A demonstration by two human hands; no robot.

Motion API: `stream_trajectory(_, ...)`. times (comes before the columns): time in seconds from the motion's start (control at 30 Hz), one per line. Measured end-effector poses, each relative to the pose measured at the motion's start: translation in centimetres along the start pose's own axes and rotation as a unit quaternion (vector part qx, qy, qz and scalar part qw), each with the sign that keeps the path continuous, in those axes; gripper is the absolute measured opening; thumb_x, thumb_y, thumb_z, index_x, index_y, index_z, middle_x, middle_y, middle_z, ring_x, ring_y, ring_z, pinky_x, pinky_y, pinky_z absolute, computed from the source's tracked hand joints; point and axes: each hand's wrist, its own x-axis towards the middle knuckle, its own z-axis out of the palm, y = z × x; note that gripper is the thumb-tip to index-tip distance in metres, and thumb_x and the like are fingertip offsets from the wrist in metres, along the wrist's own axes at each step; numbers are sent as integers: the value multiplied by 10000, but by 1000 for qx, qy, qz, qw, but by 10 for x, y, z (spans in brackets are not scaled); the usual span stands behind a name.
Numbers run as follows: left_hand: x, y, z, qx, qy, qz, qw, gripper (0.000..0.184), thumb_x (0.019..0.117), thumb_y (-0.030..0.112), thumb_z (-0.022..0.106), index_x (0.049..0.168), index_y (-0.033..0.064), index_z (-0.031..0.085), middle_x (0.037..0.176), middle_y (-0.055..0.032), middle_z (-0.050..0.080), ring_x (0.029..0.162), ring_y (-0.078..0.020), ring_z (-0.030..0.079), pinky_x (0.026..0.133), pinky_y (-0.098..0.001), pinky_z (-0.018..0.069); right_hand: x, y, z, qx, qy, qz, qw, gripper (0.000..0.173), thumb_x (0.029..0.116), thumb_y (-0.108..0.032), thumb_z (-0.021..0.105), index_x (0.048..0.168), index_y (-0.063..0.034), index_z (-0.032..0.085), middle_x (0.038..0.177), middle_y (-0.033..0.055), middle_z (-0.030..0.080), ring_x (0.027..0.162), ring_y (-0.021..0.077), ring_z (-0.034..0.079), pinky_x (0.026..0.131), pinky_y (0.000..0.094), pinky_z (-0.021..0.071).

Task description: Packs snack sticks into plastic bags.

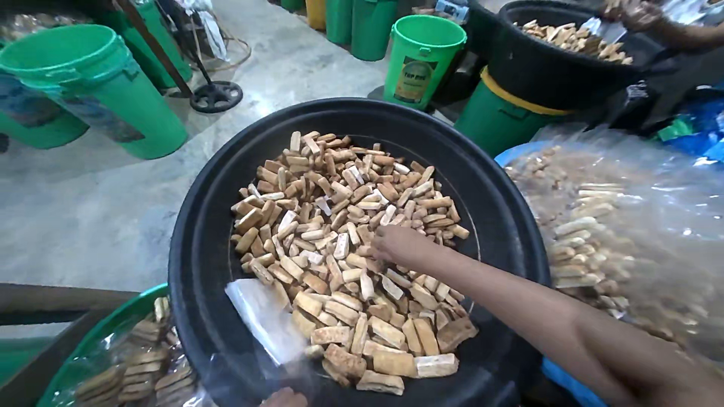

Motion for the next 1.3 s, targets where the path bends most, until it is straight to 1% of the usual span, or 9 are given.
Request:
stream_trajectory(0.13, 21, -4, -7, -165, 54, -74, 982, 383, 1061, 125, 408, 880, -99, 660, 816, -165, 654, 712, -210, 652, 693, -362, 569, 2, 1, 4, 80, 12, 71, 994, 364, 1082, -179, 499, 1347, 69, 530, 1332, 295, 572, 1246, 460, 573, 1031, 607, 452)
stream_trajectory(0.23, 60, -3, -16, -131, 224, -45, 965, 212, 996, 137, 541, 848, 7, 620, 703, -31, 628, 561, -48, 605, 512, -216, 532, 7, 4, 10, 80, -1, 101, 992, 421, 1091, -245, 484, 1396, 36, 555, 1391, 298, 548, 1288, 467, 547, 1049, 626, 439)
stream_trajectory(0.33, 116, 12, -27, 75, 368, 54, 925, 106, 964, 34, 593, 972, -38, 670, 848, -145, 667, 722, -173, 657, 656, -272, 558, 3, 1, 11, 53, -6, 69, 996, 377, 1075, -176, 475, 1332, 75, 589, 1378, 307, 553, 1340, 476, 490, 1084, 609, 410)
stream_trajectory(0.47, 186, 12, -16, 154, 224, 19, 962, 354, 927, -102, 579, 1256, -15, 677, 1272, -231, 653, 1107, -408, 666, 913, -536, 546, -6, 0, 1, 78, 49, 83, 992, 445, 1019, -146, 588, 1427, 18, 512, 1345, 298, 581, 1249, 477, 574, 1022, 621, 459)
stream_trajectory(0.63, 228, -6, 5, 220, -108, -115, 963, 292, 1020, -35, 440, 1235, -109, 623, 1329, -262, 598, 1310, -437, 517, 1099, -546, 394, -10, 18, -5, 94, 93, 103, 986, 385, 1081, -99, 453, 1435, 39, 517, 1426, 304, 513, 1300, 471, 536, 1088, 588, 424)
stream_trajectory(0.8, 220, -10, -5, 87, -13, -109, 990, 449, 1017, 359, 607, 1236, -29, 664, 1321, -217, 628, 1249, -382, 584, 1058, -553, 431, -32, 3, -29, 330, 296, -34, 896, 348, 980, -137, 675, 1304, -16, 643, 1266, 187, 639, 1127, 256, 648, 978, 416, 536)
stream_trajectory(1.03, 213, 0, 7, -64, 110, -20, 992, 474, 953, -24, 599, 1422, 1, 538, 1436, -227, 506, 1143, -323, 636, 966, -439, 539, -44, -31, -35, -66, 386, -105, 914, 214, 932, 44, 641, 1134, 1, 695, 1021, 242, 635, 935, 395, 670, 778, 484, 591)
stream_trajectory(1.23, 203, 18, 6, -72, 180, -10, 981, 501, 979, -44, 526, 1476, 5, 493, 1464, -230, 461, 1116, -306, 644, 915, -416, 563, -45, -44, -59, 132, 267, 8, 955, 329, 973, -35, 651, 1301, -14, 657, 1410, 233, 510, 1182, 357, 609, 991, 464, 525)
stream_trajectory(1.3, 198, 23, 5, -79, 227, 42, 970, 488, 959, -65, 533, 1445, -21, 522, 1455, -239, 462, 1145, -287, 624, 912, -384, 559, -42, -42, -63, 129, 288, 4, 949, 295, 966, -34, 662, 1259, 0, 661, 1292, 229, 598, 1118, 361, 646, 952, 488, 537)
